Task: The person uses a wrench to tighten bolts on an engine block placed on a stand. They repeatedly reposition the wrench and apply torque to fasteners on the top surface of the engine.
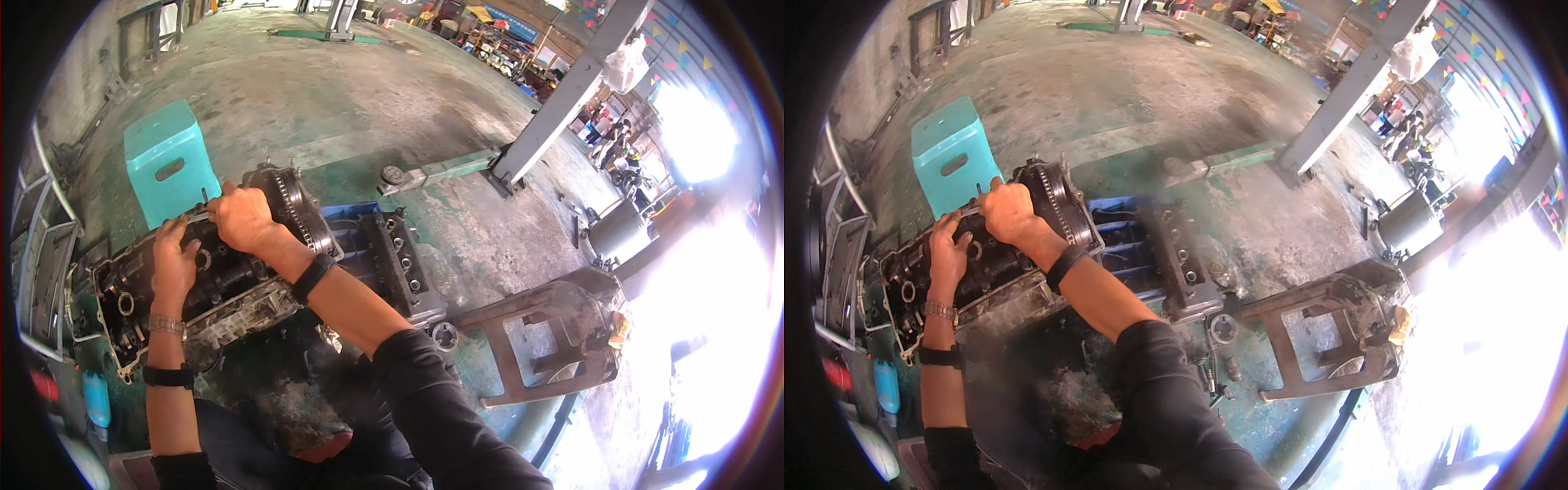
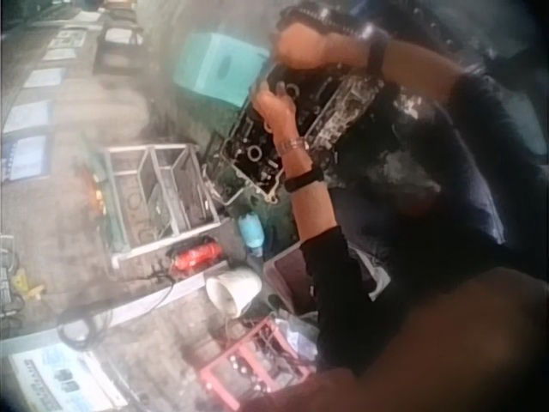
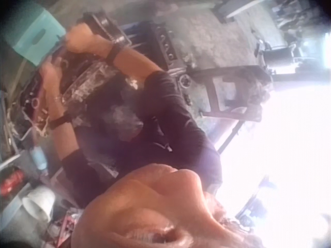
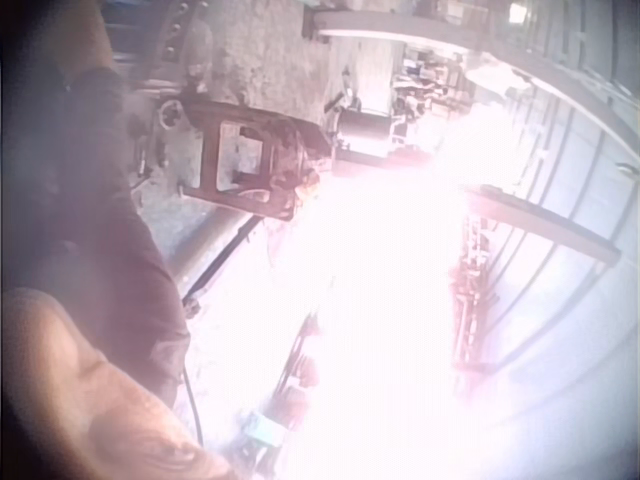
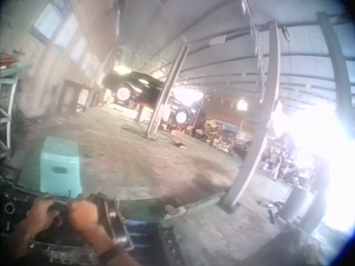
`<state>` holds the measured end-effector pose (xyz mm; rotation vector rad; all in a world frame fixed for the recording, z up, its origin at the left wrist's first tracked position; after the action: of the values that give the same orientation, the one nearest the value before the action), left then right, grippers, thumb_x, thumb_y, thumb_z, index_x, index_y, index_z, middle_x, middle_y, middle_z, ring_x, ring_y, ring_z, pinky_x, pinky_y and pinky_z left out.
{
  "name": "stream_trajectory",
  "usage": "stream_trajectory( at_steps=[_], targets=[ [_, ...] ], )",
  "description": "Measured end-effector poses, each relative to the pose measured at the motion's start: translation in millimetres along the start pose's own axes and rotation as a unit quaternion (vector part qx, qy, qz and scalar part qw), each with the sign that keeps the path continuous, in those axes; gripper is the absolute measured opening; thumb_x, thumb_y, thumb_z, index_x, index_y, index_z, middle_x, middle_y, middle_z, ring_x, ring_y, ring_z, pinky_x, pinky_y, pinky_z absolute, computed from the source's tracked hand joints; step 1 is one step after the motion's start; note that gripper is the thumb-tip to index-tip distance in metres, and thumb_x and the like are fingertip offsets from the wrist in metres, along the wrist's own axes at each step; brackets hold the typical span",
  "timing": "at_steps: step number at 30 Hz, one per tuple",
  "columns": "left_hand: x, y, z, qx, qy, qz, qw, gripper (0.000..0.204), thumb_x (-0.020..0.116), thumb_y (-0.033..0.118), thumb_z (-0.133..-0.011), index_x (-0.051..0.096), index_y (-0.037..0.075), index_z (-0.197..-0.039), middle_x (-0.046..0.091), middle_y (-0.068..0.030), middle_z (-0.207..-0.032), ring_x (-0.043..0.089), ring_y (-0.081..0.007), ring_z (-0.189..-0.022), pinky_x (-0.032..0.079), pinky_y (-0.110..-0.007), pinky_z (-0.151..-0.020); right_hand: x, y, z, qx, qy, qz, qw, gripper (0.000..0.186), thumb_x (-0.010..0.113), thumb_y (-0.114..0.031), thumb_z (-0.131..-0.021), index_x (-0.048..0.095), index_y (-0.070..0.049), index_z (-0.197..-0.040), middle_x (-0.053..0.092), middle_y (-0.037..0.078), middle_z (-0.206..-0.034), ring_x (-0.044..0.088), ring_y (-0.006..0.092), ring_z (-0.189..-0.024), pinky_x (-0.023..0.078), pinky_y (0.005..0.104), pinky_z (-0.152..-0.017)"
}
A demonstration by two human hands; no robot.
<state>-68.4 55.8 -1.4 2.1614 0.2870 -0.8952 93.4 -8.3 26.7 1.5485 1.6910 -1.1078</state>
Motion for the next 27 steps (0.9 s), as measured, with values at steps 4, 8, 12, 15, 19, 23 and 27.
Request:
stream_trajectory(
  at_steps=[4, 8, 12, 15, 19, 23, 27],
  targets=[
    [0.8, -1.7, 0.1, 0.010, 0.010, 0.016, 1.000, 0.051, 0.072, 0.000, -0.081, 0.058, -0.003, -0.129, 0.056, -0.0196, -0.132, 0.052, -0.0349, -0.123, 0.043, -0.041, -0.105, 0.0, -2.8, 1.4, 0.017, 0.002, -0.008, 1.000, 0.013, 0.066, -0.024, -0.085, 0.073, -0.014, -0.088, 0.064, 0.016, -0.094, 0.067, 0.0327, -0.080, 0.052, 0.0424, -0.071],
    [1.2, -2.2, -0.3, 0.007, 0.004, 0.004, 1.000, 0.050, 0.072, 0.000, -0.080, 0.059, -0.002, -0.129, 0.056, -0.0195, -0.132, 0.053, -0.0349, -0.122, 0.043, -0.040, -0.105, -0.6, -5.6, 3.6, 0.029, 0.007, -0.007, 1.000, 0.013, 0.067, -0.024, -0.084, 0.074, -0.013, -0.088, 0.064, 0.015, -0.094, 0.067, 0.0319, -0.081, 0.052, 0.0421, -0.071],
    [0.6, -1.1, -0.2, 0.002, 0.004, 0.009, 1.000, 0.050, 0.072, 0.000, -0.080, 0.059, -0.002, -0.129, 0.056, -0.0190, -0.133, 0.053, -0.0343, -0.122, 0.044, -0.039, -0.104, -1.4, -9.1, 4.7, 0.044, 0.011, -0.009, 0.999, 0.013, 0.068, -0.024, -0.084, 0.074, -0.013, -0.088, 0.064, 0.015, -0.094, 0.067, 0.0311, -0.083, 0.052, 0.0416, -0.071],
    [0.2, -0.5, -0.3, 0.002, 0.003, 0.005, 1.000, 0.050, 0.072, 0.000, -0.081, 0.059, -0.001, -0.129, 0.056, -0.0184, -0.133, 0.053, -0.0339, -0.122, 0.044, -0.038, -0.104, -2.6, -11.3, 5.8, 0.054, 0.013, -0.013, 0.998, 0.014, 0.068, -0.023, -0.083, 0.074, -0.012, -0.089, 0.065, 0.015, -0.094, 0.067, 0.0309, -0.083, 0.052, 0.0414, -0.071],
    [-0.6, 0.3, -0.7, 0.008, 0.004, -0.001, 1.000, 0.051, 0.072, 0.000, -0.081, 0.059, -0.001, -0.130, 0.056, -0.0181, -0.133, 0.053, -0.0339, -0.122, 0.045, -0.039, -0.103, -3.4, -14.2, 6.2, 0.071, -0.004, -0.005, 0.997, 0.014, 0.069, -0.023, -0.083, 0.075, -0.012, -0.090, 0.065, 0.016, -0.093, 0.066, 0.0312, -0.083, 0.052, 0.0417, -0.071],
    [0.1, 0.9, -0.2, -0.010, 0.000, 0.005, 1.000, 0.052, 0.073, -0.002, -0.080, 0.059, -0.001, -0.130, 0.055, -0.0184, -0.134, 0.054, -0.0341, -0.122, 0.045, -0.039, -0.103, -4.1, -17.1, 7.4, 0.086, 0.004, -0.013, 0.996, 0.015, 0.069, -0.023, -0.083, 0.074, -0.012, -0.090, 0.065, 0.016, -0.092, 0.066, 0.0318, -0.083, 0.052, 0.0421, -0.072],
    [-0.3, 1.0, 0.2, 0.003, 0.006, 0.005, 1.000, 0.052, 0.073, -0.002, -0.079, 0.059, -0.002, -0.130, 0.055, -0.0190, -0.133, 0.054, -0.0344, -0.122, 0.045, -0.039, -0.103, -3.0, -19.5, 8.7, 0.101, 0.010, -0.008, 0.995, 0.015, 0.068, -0.024, -0.084, 0.074, -0.012, -0.091, 0.066, 0.016, -0.092, 0.066, 0.0325, -0.083, 0.052, 0.0423, -0.072]
  ],
)
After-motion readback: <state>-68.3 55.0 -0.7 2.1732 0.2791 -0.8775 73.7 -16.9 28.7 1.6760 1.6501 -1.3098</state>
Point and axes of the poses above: each hand's wrist, its own z-axis away from the middle knuckle, its own x-axis out of the palm, y = z × x, the point moved 2 cm from there along -z, towards the middle knuckle
